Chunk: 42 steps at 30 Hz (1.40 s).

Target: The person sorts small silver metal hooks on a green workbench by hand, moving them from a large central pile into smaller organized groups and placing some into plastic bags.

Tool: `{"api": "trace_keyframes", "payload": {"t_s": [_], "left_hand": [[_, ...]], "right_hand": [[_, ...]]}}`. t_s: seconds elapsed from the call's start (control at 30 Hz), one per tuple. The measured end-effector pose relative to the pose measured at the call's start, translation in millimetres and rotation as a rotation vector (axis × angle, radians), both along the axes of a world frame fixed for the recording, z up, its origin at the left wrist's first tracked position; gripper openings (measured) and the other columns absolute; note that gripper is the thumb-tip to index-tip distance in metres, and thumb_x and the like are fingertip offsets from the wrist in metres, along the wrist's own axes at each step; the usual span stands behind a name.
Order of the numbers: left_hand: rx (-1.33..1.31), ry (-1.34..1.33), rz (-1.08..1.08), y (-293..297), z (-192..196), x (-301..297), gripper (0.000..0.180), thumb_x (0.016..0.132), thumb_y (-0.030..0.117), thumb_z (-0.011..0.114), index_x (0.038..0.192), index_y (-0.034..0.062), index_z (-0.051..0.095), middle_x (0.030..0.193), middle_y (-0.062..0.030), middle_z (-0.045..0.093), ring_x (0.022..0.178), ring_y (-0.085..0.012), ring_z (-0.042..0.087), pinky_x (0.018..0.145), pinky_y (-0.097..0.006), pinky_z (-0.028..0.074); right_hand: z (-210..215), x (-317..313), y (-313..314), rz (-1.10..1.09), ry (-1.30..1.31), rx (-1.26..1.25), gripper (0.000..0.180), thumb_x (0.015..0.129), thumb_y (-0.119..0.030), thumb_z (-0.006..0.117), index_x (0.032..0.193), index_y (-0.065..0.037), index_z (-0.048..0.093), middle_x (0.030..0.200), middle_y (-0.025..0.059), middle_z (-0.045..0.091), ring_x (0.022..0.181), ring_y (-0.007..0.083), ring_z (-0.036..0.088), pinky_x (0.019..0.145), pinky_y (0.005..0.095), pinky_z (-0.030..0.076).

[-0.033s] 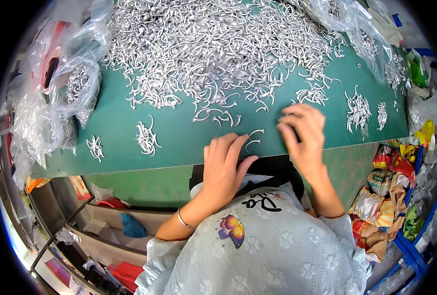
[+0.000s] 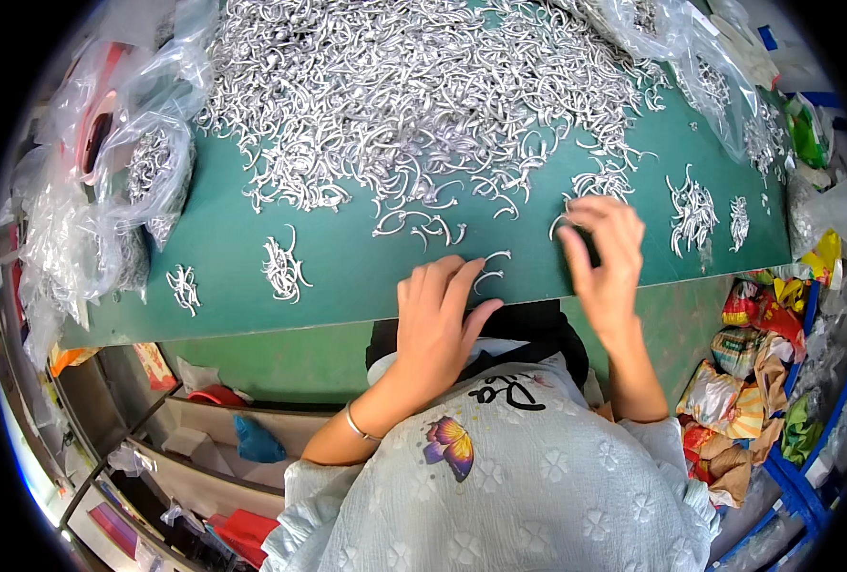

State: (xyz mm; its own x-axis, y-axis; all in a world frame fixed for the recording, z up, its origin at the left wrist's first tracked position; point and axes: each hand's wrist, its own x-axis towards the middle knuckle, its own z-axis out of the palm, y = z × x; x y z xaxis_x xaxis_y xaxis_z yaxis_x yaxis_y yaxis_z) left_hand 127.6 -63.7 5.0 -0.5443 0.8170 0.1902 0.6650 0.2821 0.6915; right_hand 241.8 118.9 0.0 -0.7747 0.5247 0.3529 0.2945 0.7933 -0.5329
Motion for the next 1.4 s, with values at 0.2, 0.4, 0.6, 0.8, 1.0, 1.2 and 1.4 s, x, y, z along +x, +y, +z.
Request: {"api": "trace_keyframes", "payload": {"t_s": [0.2, 0.4, 0.6, 0.8, 1.0, 1.2, 1.4], "left_hand": [[0.027, 0.021, -0.04, 6, -13, -4, 0.026, 0.078, 0.001, 0.072, 0.102, 0.0039, 0.063, 0.094, -0.0086, 0.057, 0.083, -0.0279, 0.053, 0.074, -0.037, 0.039], [0.067, -0.13, -0.007, 3, -14, -3, 0.036, 0.076, 0.003, 0.075, 0.11, 0.0046, 0.063, 0.099, -0.0099, 0.058, 0.086, -0.0276, 0.054, 0.077, -0.037, 0.041], [-0.069, -0.028, -0.067, -6, 6, -12, 0.046, 0.074, 0.007, 0.077, 0.118, 0.0055, 0.062, 0.106, -0.0102, 0.055, 0.091, -0.0268, 0.051, 0.078, -0.037, 0.038], [-0.057, -0.018, -0.081, -2, 1, -10, 0.041, 0.076, 0.004, 0.074, 0.115, 0.0074, 0.064, 0.103, -0.0079, 0.054, 0.09, -0.0254, 0.051, 0.077, -0.037, 0.036], [0.018, 0.009, -0.091, -1, -9, -9, 0.027, 0.076, 0.001, 0.073, 0.101, 0.0067, 0.066, 0.099, -0.0068, 0.055, 0.088, -0.0248, 0.051, 0.075, -0.036, 0.035], [0.039, 0.003, -0.079, 3, -8, -8, 0.023, 0.074, 0.0, 0.074, 0.095, 0.0057, 0.064, 0.094, -0.0065, 0.056, 0.085, -0.025, 0.052, 0.074, -0.037, 0.036], [0.087, -0.003, -0.118, 4, -13, -3, 0.024, 0.073, 0.0, 0.074, 0.095, 0.006, 0.065, 0.093, -0.0066, 0.056, 0.082, -0.025, 0.052, 0.072, -0.037, 0.037]], "right_hand": [[5, 7, 6, 0.078, -0.132, 0.056, 0.035, 0.079, -0.006, 0.071, 0.113, -0.005, 0.064, 0.124, 0.0098, 0.059, 0.123, 0.0317, 0.051, 0.099, 0.0447, 0.036], [0, 16, 3, -0.076, 0.009, 0.05, 0.028, 0.075, -0.006, 0.073, 0.103, -0.005, 0.067, 0.115, 0.0094, 0.061, 0.111, 0.0314, 0.054, 0.094, 0.0418, 0.037], [-1, 10, -5, -0.017, -0.047, 0.085, 0.026, 0.074, -0.01, 0.075, 0.099, -0.009, 0.068, 0.114, 0.0057, 0.06, 0.111, 0.0299, 0.051, 0.095, 0.0438, 0.033], [0, 1, -14, 0.031, -0.082, 0.167, 0.021, 0.072, -0.008, 0.076, 0.092, -0.009, 0.07, 0.101, 0.0026, 0.06, 0.097, 0.0251, 0.053, 0.088, 0.0398, 0.034], [0, 15, -5, -0.151, 0.044, 0.081, 0.021, 0.074, -0.006, 0.075, 0.094, -0.008, 0.07, 0.098, 0.0043, 0.062, 0.095, 0.0266, 0.054, 0.087, 0.0396, 0.036], [-6, -14, -14, -0.034, -0.047, 0.158, 0.022, 0.073, -0.011, 0.076, 0.092, -0.009, 0.066, 0.11, 0.0045, 0.058, 0.106, 0.0277, 0.051, 0.089, 0.0432, 0.033], [-4, -13, -33, 0.026, 0.032, -0.001, 0.018, 0.074, -0.008, 0.075, 0.09, -0.008, 0.066, 0.099, 0.0038, 0.06, 0.095, 0.0235, 0.054, 0.085, 0.04, 0.033]]}}
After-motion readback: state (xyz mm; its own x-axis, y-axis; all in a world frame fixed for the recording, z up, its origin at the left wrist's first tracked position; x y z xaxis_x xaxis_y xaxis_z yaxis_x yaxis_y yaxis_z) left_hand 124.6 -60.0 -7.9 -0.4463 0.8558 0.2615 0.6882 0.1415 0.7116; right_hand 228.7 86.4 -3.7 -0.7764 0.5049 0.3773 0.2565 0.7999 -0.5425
